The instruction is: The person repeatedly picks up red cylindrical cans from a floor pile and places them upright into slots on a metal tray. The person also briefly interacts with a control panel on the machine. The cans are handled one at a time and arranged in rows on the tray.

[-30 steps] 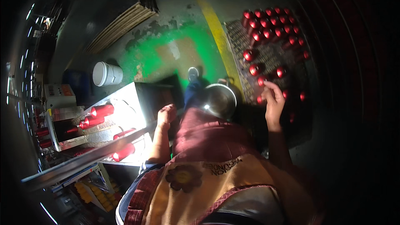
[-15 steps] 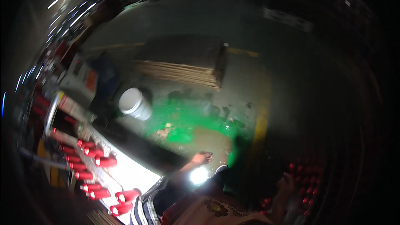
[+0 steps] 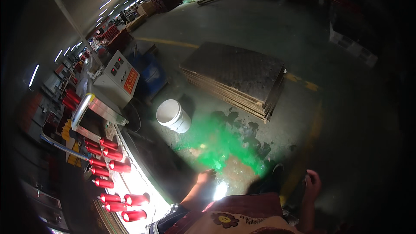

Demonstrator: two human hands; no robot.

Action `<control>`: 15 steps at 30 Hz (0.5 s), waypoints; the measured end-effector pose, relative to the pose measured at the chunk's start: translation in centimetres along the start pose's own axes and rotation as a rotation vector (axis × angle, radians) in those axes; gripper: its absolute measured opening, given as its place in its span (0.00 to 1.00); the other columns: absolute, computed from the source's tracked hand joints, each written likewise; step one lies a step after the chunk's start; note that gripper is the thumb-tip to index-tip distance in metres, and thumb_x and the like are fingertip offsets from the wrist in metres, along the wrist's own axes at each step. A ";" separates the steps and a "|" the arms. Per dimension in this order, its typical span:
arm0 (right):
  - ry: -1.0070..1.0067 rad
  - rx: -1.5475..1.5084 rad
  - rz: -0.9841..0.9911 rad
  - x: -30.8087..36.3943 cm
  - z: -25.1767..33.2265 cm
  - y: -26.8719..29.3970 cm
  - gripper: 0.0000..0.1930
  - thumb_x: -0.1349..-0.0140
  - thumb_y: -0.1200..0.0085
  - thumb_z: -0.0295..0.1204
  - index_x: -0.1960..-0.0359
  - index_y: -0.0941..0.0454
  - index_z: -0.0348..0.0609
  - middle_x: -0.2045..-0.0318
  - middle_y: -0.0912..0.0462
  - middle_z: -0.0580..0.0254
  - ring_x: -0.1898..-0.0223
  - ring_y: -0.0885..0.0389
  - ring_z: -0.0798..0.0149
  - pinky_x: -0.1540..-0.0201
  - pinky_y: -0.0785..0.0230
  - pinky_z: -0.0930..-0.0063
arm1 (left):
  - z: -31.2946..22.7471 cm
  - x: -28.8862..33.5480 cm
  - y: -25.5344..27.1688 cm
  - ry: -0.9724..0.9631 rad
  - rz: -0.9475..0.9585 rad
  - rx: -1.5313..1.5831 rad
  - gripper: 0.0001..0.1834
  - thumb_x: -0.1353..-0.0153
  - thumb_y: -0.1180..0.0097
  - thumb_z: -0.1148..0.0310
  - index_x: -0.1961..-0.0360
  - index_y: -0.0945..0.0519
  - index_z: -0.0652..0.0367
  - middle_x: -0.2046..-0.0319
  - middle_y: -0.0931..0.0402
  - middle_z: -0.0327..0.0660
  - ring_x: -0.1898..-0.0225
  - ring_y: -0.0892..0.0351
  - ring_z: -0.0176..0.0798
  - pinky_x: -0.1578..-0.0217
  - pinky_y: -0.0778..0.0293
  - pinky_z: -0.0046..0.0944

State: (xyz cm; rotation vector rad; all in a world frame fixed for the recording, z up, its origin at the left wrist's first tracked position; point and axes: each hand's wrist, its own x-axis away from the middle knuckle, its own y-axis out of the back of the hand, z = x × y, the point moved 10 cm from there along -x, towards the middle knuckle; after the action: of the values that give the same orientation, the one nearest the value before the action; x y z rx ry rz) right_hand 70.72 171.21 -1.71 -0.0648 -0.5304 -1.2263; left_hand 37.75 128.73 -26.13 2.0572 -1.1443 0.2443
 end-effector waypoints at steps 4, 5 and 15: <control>0.093 -0.085 0.205 -16.5 2.7 -5.8 0.09 0.39 0.48 0.19 0.59 0.21 0.41 0.72 0.25 0.72 0.73 0.28 0.79 0.71 0.34 0.83 | -5.1 -4.0 -1.9 0.208 0.200 -0.707 0.10 0.42 0.48 0.63 0.74 0.21 0.56 0.73 0.20 0.43 0.69 0.18 0.45 0.69 0.23 0.42; 0.070 -0.093 0.228 -20.6 3.4 -7.0 0.09 0.40 0.48 0.18 0.59 0.21 0.41 0.72 0.25 0.72 0.73 0.28 0.79 0.70 0.33 0.82 | -5.5 -4.3 -2.4 0.349 0.267 -0.601 0.09 0.42 0.48 0.64 0.73 0.20 0.56 0.72 0.20 0.42 0.69 0.18 0.44 0.70 0.23 0.42; 0.022 -0.221 0.560 -50.0 13.6 -21.3 0.10 0.42 0.47 0.18 0.59 0.19 0.39 0.68 0.25 0.73 0.68 0.27 0.78 0.66 0.33 0.82 | -11.5 -23.9 -7.0 0.836 -0.129 0.477 0.14 0.35 0.50 0.65 0.52 0.20 0.56 0.57 0.19 0.42 0.60 0.18 0.39 0.65 0.24 0.34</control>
State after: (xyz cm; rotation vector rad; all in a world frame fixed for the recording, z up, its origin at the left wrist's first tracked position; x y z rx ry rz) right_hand 35.03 212.06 -15.76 -0.3635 -0.3226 -0.7300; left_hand 31.58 154.38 -33.55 2.0548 -0.4497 1.2700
